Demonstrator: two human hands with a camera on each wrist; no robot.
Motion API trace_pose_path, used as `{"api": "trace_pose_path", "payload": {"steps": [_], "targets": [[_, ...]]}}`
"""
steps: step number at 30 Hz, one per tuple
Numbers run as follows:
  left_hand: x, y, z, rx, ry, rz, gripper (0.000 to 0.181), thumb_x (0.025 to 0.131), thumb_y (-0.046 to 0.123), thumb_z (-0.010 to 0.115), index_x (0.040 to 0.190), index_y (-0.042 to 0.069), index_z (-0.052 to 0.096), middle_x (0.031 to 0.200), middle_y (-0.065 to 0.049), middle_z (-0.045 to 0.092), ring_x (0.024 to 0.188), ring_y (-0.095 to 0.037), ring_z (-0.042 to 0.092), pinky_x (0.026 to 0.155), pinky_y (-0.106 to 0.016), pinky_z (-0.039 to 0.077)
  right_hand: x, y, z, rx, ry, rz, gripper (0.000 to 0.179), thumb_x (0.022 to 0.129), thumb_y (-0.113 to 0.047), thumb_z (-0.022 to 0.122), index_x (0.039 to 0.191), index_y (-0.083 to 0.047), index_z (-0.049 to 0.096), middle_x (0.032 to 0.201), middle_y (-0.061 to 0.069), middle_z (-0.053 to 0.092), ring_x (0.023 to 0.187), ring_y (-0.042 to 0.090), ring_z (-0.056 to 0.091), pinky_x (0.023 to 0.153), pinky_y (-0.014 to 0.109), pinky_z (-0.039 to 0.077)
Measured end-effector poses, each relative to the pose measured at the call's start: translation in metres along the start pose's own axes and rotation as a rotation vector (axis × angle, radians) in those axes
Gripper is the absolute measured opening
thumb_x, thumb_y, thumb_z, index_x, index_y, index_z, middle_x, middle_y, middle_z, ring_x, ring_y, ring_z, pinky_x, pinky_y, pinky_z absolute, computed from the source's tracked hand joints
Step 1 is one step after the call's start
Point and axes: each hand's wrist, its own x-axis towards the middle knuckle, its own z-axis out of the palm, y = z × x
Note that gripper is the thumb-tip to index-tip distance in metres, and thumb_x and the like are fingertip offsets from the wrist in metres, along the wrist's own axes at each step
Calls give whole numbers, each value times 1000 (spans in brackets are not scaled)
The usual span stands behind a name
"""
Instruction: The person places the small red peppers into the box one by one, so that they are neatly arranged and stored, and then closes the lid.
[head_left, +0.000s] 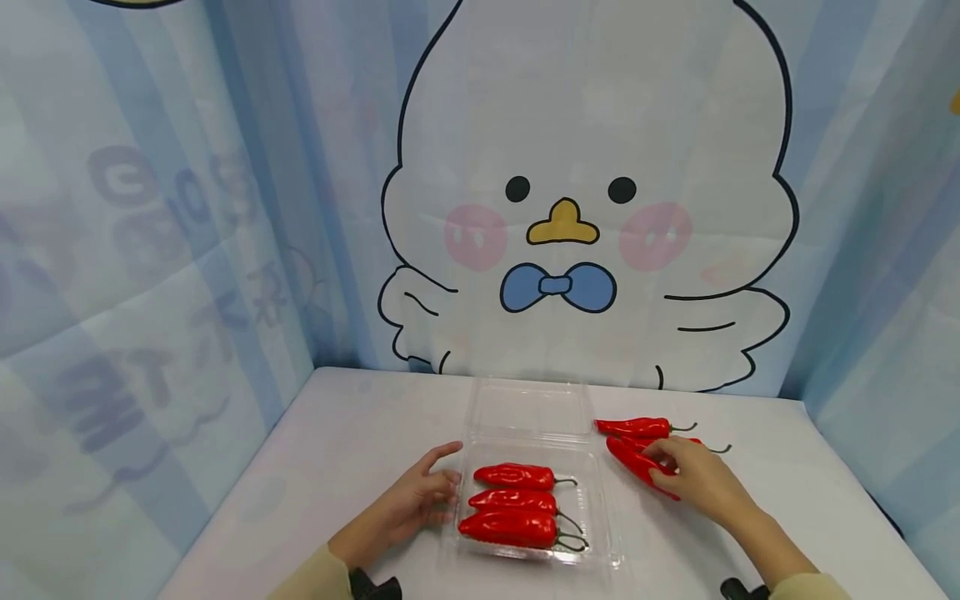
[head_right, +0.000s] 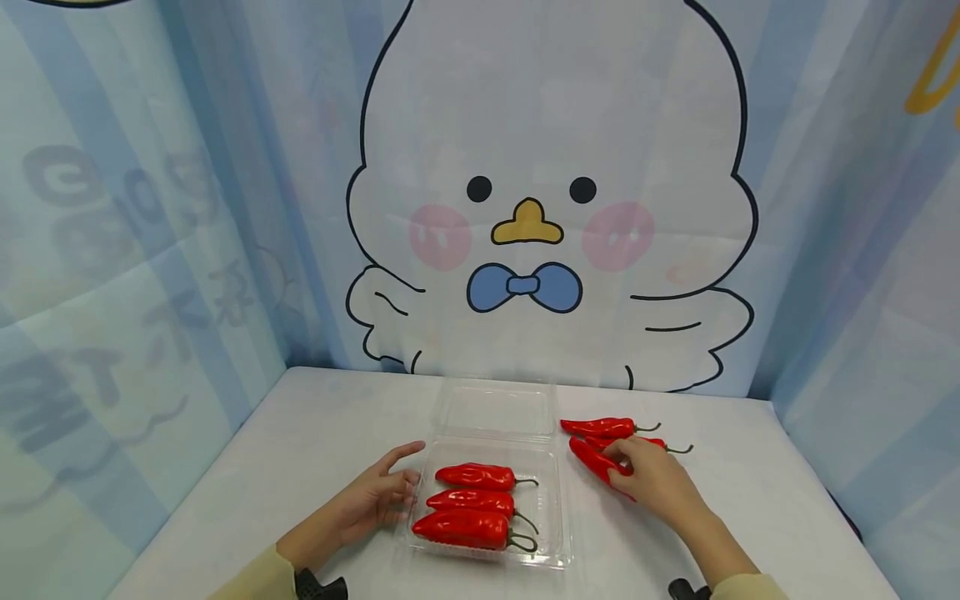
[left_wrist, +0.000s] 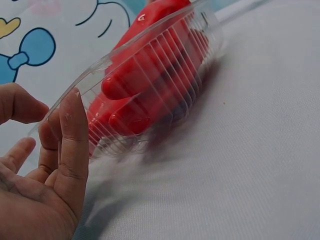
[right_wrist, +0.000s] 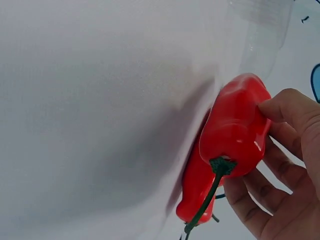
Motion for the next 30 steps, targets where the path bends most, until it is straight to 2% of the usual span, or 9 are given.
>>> {"api": "trace_pose_path", "payload": {"steps": [9,18,30], "targets": [[0,0,0,6,5,-2,77,89,7,61,159,19,32,106,-4,61,80,-15,59,67,-24,59,2,-11,-9,-12,48,-35,30,85,-13,78,113,-6,73,106,11,72,89,23,64,74,42,63],[-1,1,0,11,7,1,77,90,8,61,160,19,32,107,-4,61,81,-14,59,67,-24,59,4,-22,-12,-20,69,-39,34,84,-15,80,115,-5,73,112,16,70,93,27,64,73,43,64],[-2,1,1,5,10,2,76,89,8,61,159,18,33,105,-2,61,79,-14,59,66,-23,58,6,-41,-17,9,58,-70,33,84,-13,80,116,-6,72,111,13,71,94,25,65,76,45,64]]}}
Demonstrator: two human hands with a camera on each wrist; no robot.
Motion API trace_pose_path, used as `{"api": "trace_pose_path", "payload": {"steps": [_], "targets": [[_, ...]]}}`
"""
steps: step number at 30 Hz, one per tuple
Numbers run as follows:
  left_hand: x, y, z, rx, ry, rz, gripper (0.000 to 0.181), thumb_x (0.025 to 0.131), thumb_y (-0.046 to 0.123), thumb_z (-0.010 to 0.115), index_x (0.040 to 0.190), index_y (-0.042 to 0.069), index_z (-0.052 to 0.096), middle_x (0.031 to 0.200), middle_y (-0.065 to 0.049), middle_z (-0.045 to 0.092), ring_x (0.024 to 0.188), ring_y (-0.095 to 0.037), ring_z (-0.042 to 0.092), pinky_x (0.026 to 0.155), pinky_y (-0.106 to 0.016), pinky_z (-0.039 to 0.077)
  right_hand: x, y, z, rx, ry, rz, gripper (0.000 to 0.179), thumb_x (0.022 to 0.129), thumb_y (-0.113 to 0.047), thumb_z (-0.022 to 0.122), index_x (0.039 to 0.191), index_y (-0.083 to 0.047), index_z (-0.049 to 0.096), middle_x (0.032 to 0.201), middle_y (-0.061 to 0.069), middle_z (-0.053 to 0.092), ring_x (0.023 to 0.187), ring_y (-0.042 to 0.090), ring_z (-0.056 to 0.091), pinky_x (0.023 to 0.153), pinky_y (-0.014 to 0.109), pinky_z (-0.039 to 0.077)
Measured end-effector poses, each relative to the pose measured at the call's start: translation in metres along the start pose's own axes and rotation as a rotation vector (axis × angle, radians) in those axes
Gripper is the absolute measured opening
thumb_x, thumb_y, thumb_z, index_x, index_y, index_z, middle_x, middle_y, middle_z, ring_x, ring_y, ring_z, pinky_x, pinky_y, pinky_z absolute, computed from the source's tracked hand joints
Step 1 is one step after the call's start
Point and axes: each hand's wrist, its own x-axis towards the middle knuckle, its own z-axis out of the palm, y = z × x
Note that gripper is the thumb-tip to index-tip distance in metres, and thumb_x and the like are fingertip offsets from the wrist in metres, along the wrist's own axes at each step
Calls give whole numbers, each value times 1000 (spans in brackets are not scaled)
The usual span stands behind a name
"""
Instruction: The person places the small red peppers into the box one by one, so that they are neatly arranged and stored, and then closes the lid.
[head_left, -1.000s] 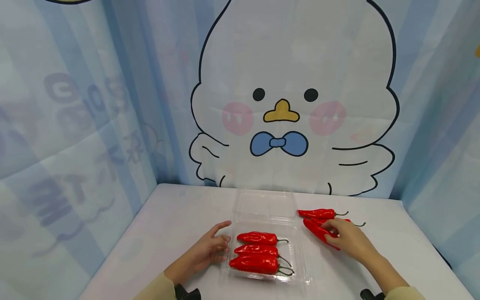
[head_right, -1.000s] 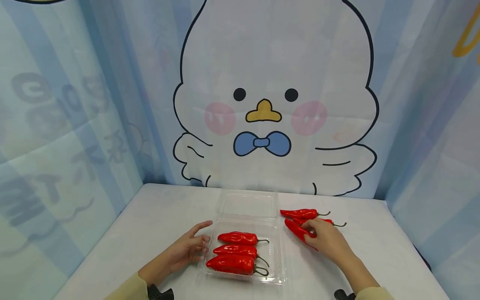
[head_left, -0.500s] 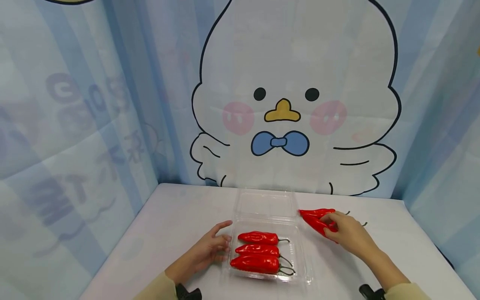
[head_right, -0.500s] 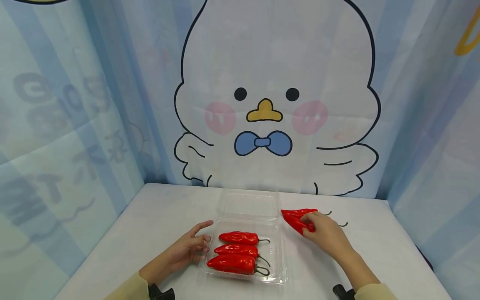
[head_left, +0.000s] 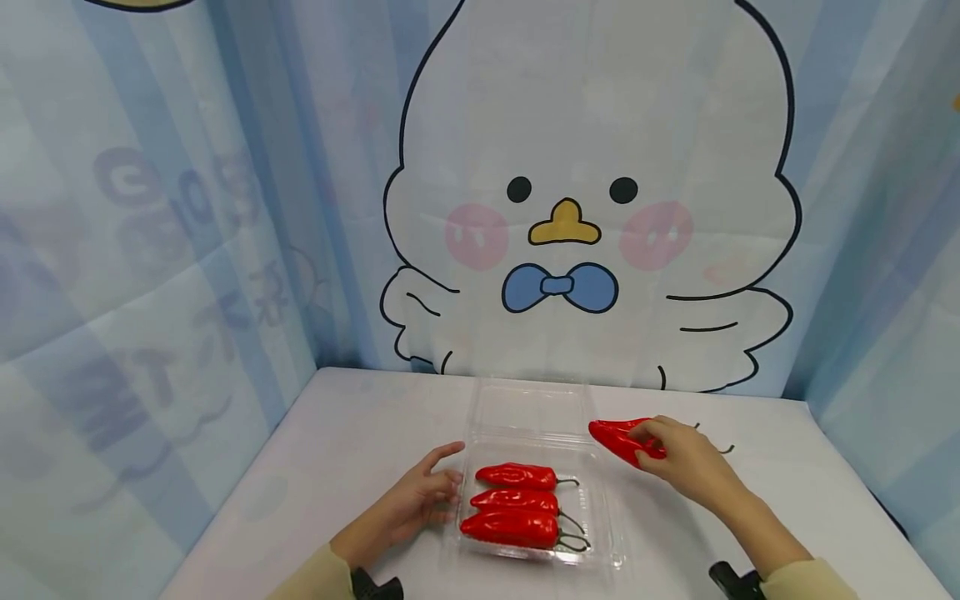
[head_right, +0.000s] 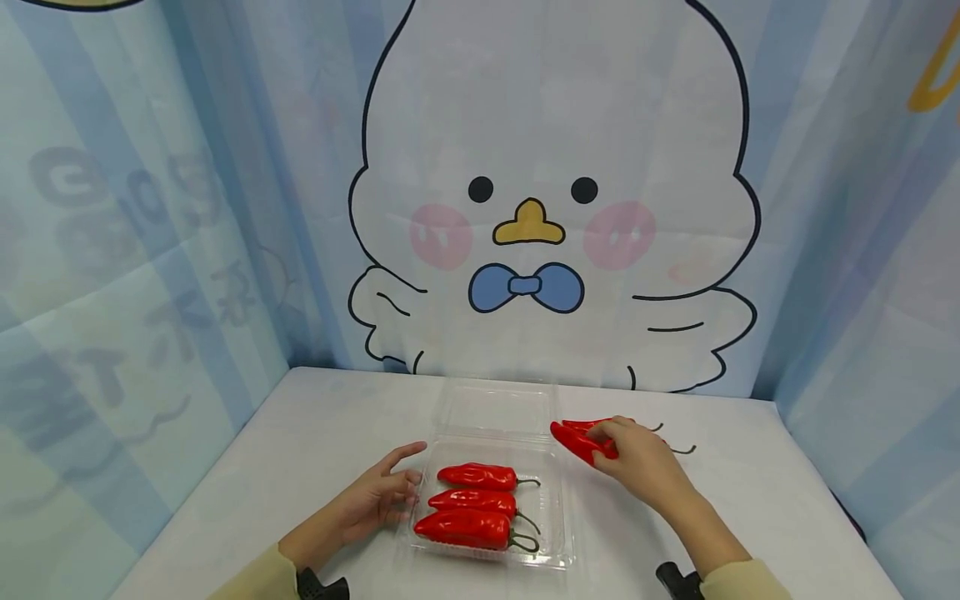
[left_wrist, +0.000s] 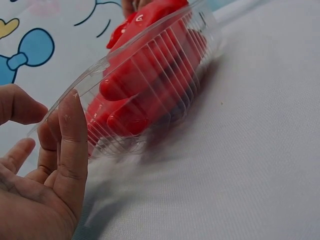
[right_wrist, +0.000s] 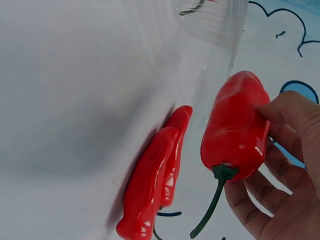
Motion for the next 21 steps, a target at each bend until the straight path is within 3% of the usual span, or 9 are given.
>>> {"api": "trace_pose_path", "payload": {"steps": [21], "targets": [[1,-1,0,5,1,2,77,89,8,62,159,18,32,106,-3,61,79,-14,59,67,-23,59,3,-35,5,30,2,-96,27,85,-12,80,111,-16,76,103,-2,72,90,14,64,77,35,61]]}}
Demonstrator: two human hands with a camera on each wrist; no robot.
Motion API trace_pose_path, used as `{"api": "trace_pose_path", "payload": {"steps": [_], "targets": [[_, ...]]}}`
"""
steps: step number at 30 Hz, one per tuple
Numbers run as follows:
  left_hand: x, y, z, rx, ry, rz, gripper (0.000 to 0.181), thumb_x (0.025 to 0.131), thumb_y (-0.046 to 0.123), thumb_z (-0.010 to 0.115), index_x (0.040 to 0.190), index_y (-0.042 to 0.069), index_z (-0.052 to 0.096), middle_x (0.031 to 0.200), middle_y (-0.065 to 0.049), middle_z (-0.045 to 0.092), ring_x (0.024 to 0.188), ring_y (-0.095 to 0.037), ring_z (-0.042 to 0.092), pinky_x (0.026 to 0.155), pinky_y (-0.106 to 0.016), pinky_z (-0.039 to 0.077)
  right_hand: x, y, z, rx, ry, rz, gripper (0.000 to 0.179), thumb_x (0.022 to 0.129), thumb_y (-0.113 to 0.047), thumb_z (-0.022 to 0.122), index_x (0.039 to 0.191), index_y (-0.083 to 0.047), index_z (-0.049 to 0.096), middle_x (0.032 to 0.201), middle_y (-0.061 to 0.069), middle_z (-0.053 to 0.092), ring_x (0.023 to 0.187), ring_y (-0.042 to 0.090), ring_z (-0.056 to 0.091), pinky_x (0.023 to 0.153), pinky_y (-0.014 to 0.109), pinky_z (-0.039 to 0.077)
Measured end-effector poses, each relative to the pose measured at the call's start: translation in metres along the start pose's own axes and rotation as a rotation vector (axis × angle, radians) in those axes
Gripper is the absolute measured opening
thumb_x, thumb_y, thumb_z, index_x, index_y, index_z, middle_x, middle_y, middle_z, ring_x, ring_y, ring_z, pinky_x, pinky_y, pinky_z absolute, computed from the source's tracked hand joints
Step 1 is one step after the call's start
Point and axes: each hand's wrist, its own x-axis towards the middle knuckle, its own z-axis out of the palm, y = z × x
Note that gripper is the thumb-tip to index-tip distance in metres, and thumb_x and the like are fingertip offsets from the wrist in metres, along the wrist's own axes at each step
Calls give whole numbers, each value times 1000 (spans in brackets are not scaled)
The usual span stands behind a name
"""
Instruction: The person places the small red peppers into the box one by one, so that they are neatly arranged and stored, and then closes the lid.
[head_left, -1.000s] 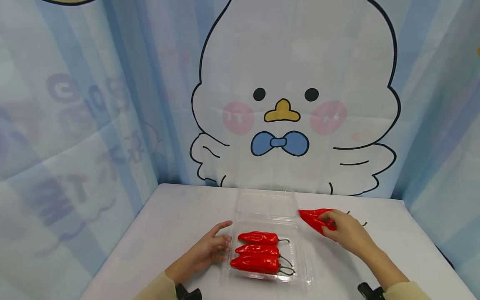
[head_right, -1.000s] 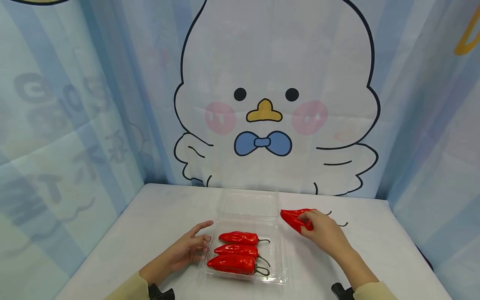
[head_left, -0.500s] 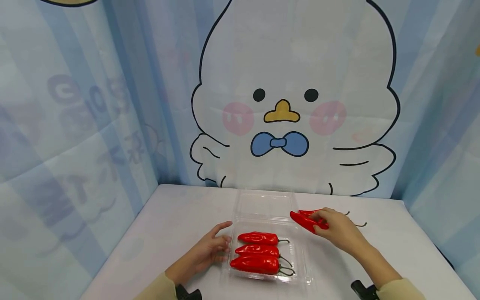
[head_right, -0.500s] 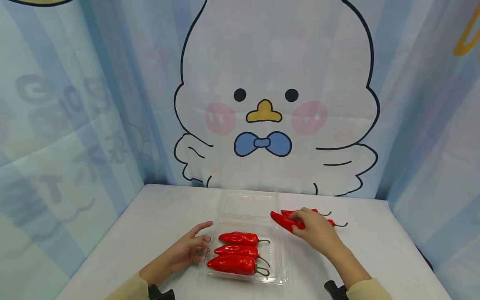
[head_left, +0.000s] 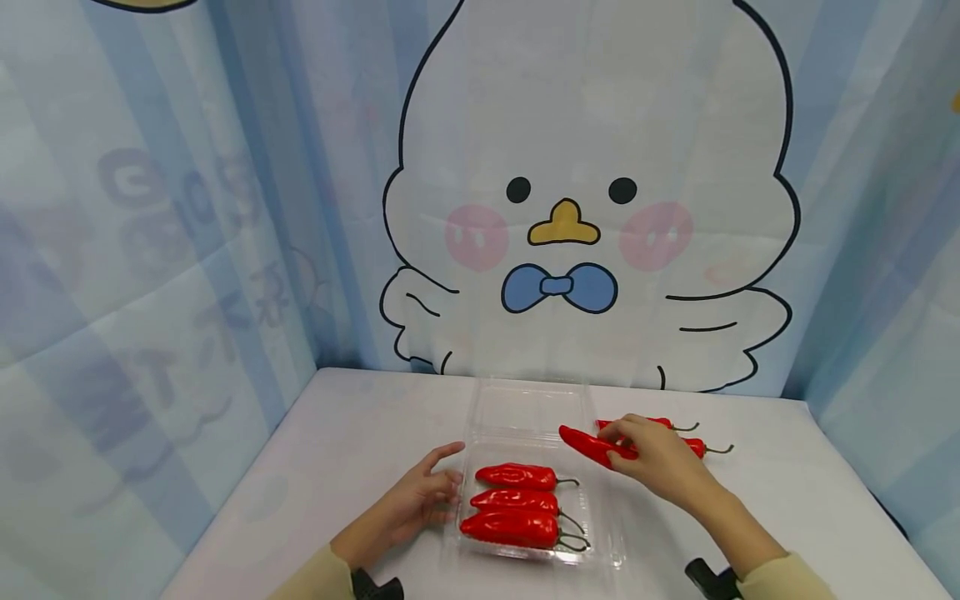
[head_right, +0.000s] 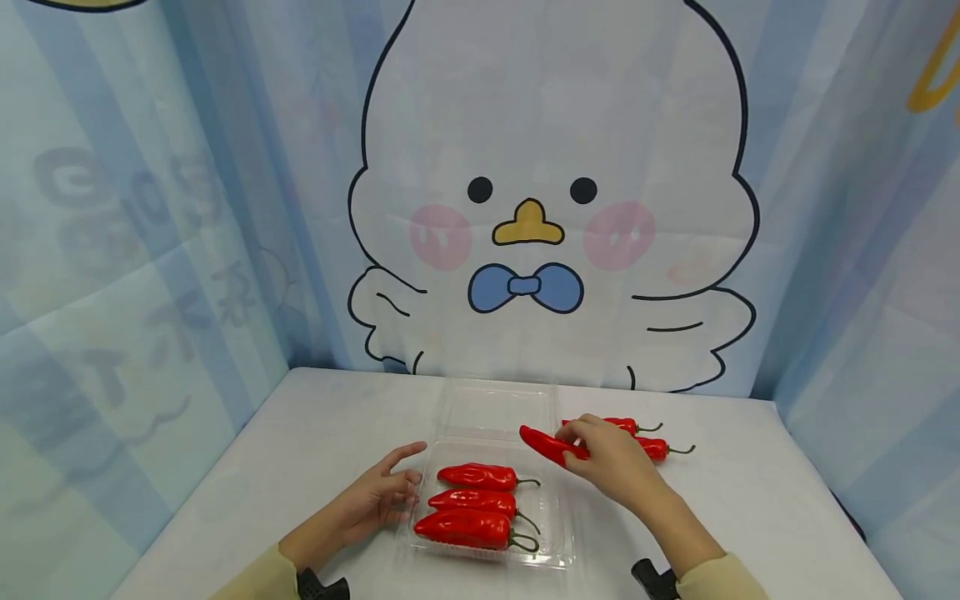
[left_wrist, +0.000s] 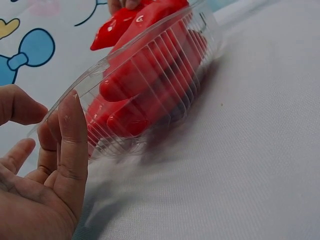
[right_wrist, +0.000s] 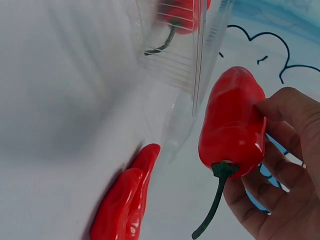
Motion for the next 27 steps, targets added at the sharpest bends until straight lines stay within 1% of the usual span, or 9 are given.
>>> {"api": "trace_pose_path", "payload": {"steps": [6,12,20,24,27], "targets": [[-1,0,0,-4,-2,4,76,89,8,62,159,17,32,106,-3,61,79,-14,59,67,-23,58,2,-10,3,10,-24,7,26,84,-12,81,109,-18,76,100,-4,71,88,12,63,76,34,61],[-1,0,1,-6,1,3,77,89,9,62,159,17,32,106,-3,61,79,-14,59,67,-24,58,4,-17,7,12,-27,-11,23,85,-12,81,106,-20,76,98,-6,71,86,11,63,75,32,61],[-2,1,2,2,1,5,77,89,8,61,160,17,31,106,-3,60,80,-14,59,67,-24,58,5,-27,16,36,-51,-36,22,84,-14,81,104,-23,76,94,-11,68,84,7,61,72,24,58],[-2,1,2,-3,-4,4,77,90,8,60,160,17,31,106,-3,60,80,-14,59,67,-23,57,5,-31,19,55,-74,-55,22,86,-13,80,105,-23,76,96,-11,69,86,7,62,72,20,56],[-2,1,2,-5,-3,1,77,90,8,61,160,17,31,107,-4,60,80,-14,58,67,-23,57,5,-34,20,57,-87,-86,22,87,-12,78,106,-22,76,99,-10,70,87,8,62,72,18,55]]}}
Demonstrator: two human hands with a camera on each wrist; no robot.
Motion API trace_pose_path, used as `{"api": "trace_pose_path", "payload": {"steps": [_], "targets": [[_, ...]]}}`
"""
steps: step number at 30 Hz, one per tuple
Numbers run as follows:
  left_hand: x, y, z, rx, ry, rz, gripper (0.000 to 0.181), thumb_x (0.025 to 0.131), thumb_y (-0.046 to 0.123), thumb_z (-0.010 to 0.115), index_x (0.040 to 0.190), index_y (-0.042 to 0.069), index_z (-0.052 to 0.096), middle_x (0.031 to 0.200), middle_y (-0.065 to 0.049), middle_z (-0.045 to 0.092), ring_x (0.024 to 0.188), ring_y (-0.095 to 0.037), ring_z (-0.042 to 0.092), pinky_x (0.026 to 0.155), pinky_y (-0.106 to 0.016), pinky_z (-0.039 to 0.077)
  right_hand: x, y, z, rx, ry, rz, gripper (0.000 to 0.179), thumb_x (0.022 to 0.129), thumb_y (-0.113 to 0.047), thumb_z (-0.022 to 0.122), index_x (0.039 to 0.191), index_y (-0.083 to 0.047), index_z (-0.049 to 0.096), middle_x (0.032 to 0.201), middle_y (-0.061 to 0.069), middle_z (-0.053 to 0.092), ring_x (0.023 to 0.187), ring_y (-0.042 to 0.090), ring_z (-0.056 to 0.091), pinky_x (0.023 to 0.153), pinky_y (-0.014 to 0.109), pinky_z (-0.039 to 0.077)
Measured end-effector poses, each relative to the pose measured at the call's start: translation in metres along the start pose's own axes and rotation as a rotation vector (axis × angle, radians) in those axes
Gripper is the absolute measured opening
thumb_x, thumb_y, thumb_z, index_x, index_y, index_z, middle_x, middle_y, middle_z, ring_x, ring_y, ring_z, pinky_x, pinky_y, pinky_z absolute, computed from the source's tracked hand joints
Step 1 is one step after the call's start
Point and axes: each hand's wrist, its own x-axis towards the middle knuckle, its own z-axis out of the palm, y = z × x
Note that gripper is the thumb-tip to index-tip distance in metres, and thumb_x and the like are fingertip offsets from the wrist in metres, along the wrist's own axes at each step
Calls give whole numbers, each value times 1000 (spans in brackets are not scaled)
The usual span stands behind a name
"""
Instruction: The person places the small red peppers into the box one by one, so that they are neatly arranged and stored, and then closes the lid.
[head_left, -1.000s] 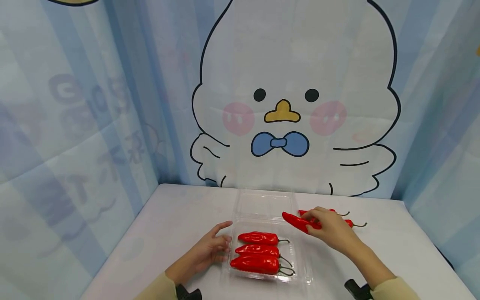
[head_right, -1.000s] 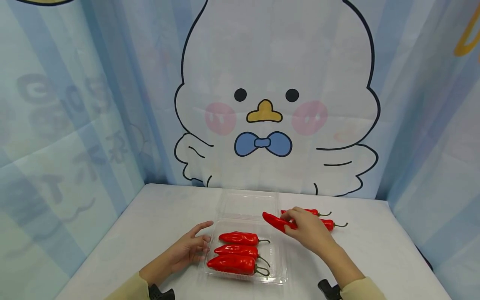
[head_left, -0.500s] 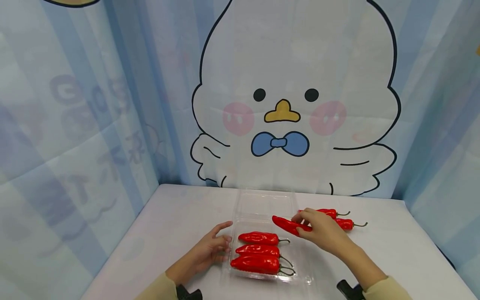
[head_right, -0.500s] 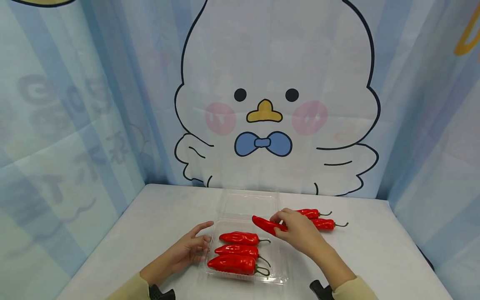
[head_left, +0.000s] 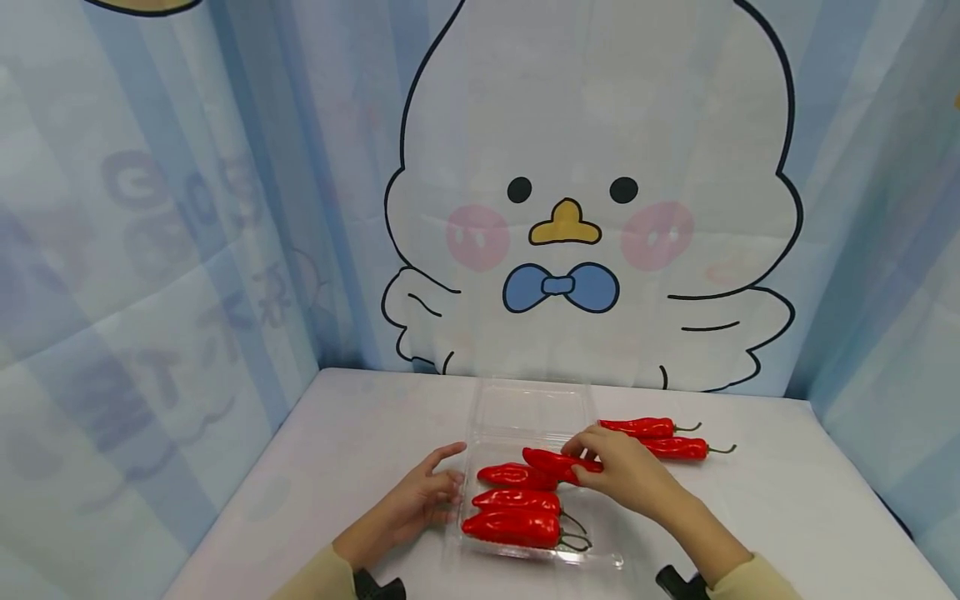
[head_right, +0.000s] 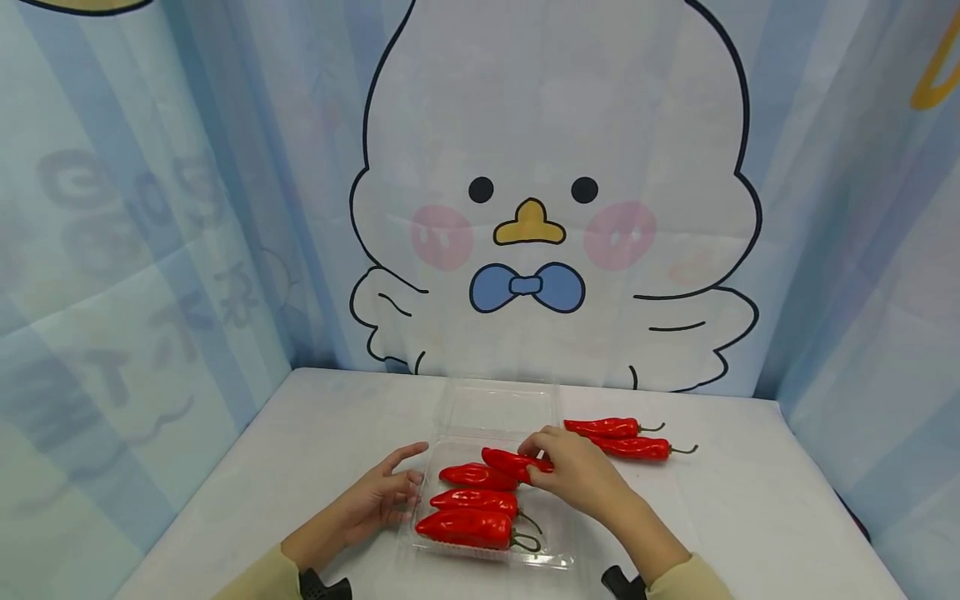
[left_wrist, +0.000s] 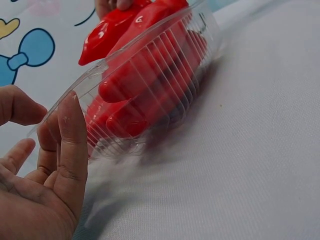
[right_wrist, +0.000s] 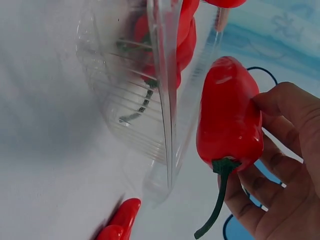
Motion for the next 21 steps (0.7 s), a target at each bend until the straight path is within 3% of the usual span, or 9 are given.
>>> {"api": "trace_pose_path", "payload": {"steps": [7,21], "targets": [[3,0,-2,2,15,2,76,89,9,61,159,18,33,106,-3,60,79,-14,58,67,-24,57,4,-6,7,2,-22,-64,21,89,-10,74,106,-22,75,99,-12,70,87,7,61,73,19,54],[2,-2,-3,-3,5,6,76,89,9,61,159,17,33,105,-3,60,80,-15,58,68,-24,58,7,-18,26,52,-100,-116,18,91,-13,72,108,-19,75,99,-11,72,84,5,61,71,22,55]]}}
